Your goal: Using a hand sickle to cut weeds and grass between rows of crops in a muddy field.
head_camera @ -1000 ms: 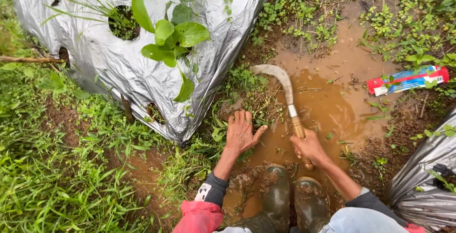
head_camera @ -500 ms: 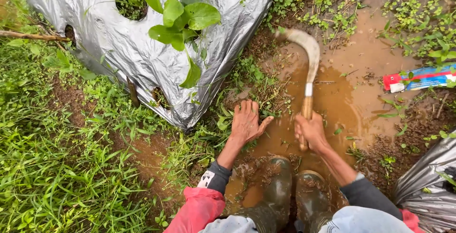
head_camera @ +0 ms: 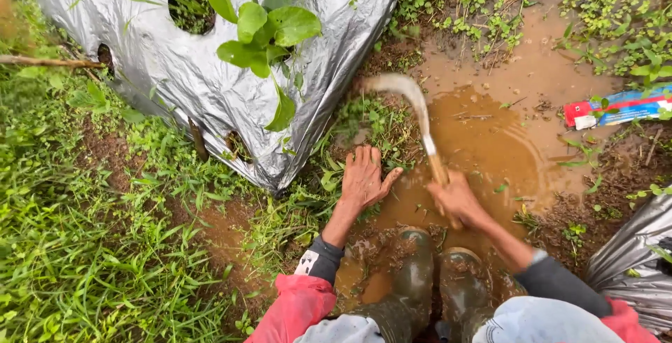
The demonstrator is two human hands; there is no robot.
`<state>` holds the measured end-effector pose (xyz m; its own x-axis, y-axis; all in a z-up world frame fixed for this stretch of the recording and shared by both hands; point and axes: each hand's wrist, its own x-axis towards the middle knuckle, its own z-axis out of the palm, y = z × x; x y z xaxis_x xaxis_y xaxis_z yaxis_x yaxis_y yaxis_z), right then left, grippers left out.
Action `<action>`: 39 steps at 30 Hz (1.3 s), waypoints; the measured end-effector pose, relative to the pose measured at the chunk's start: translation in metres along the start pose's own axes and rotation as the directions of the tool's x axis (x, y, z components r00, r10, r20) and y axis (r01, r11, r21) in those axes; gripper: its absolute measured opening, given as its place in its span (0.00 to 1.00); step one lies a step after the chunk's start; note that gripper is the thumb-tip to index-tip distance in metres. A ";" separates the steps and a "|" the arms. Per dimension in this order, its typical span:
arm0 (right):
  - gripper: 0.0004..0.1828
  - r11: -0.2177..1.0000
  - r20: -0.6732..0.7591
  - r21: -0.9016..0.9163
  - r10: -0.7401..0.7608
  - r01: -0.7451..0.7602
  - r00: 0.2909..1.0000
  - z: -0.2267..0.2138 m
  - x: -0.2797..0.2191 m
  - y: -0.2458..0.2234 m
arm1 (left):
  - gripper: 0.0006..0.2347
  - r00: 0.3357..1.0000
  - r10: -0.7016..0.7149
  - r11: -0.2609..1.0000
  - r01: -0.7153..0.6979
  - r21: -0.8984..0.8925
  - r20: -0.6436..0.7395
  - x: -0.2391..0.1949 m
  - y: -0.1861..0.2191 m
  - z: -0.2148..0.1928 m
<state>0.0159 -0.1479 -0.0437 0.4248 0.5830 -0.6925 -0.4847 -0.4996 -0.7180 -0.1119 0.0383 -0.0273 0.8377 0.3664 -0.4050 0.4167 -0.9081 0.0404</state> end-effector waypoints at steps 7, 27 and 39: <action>0.04 0.981 -0.236 0.172 -0.044 0.087 0.971 -0.003 0.014 -0.013 | 0.31 1.000 -0.013 1.000 0.013 -0.007 -0.019 0.001 -0.001 0.009; 0.05 0.993 -0.124 0.107 -0.038 0.052 0.992 -0.015 -0.005 0.023 | 0.31 0.998 -0.012 0.998 0.008 -0.060 -0.067 -0.004 -0.002 0.016; 0.01 1.000 -0.146 0.011 -0.004 0.006 0.989 -0.014 -0.011 0.019 | 0.41 0.885 -0.378 0.888 0.265 -0.375 -0.270 0.049 0.001 -0.035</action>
<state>0.0129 -0.1730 -0.0508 0.5336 0.4855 -0.6925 -0.4906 -0.4892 -0.7211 -0.0578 0.0627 -0.0149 0.6795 0.7226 -0.1269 0.7245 -0.6337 0.2712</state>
